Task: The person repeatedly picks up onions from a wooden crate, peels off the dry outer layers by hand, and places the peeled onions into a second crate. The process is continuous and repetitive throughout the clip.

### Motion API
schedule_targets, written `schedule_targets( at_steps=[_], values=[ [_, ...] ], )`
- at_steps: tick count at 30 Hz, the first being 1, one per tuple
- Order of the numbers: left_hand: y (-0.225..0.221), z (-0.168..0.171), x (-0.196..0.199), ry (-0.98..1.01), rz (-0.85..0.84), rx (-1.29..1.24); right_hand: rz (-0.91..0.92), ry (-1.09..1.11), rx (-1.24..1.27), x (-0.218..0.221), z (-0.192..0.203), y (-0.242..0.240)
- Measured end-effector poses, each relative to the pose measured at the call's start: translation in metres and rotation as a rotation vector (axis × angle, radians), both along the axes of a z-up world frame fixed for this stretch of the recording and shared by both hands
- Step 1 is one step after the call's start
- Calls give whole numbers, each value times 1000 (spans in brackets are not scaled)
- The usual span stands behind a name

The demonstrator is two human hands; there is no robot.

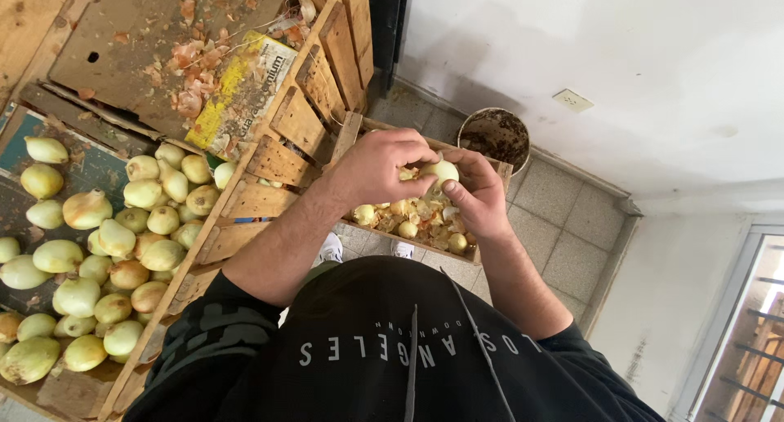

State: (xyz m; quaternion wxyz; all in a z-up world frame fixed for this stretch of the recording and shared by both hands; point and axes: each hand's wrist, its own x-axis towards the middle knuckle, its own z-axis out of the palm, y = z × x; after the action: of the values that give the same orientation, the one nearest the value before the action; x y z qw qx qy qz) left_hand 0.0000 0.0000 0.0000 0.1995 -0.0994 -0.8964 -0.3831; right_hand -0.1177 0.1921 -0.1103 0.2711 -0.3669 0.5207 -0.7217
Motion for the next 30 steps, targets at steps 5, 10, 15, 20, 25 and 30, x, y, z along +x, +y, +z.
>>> schedule_targets(
  at_steps=[5,10,15,20,25,30],
  values=[
    [2,-12,-3,50,42,-6,-9,28,28,-4,-7,4],
    [-1,-11,-2,-18,22,1,4,17,13,-2,1,0],
    [-14,-57,-12,-191,129,165,72,41,-80,1,17,-5],
    [-28,-111,-16,-310,308,96,150,-153,-271,15,55,-9],
    [-7,-76,-5,-551,390,148,243,-475,-389,-4,3,-6],
    [4,-41,7,-42,121,185,160,-595,-297,7,12,-8]
  ],
)
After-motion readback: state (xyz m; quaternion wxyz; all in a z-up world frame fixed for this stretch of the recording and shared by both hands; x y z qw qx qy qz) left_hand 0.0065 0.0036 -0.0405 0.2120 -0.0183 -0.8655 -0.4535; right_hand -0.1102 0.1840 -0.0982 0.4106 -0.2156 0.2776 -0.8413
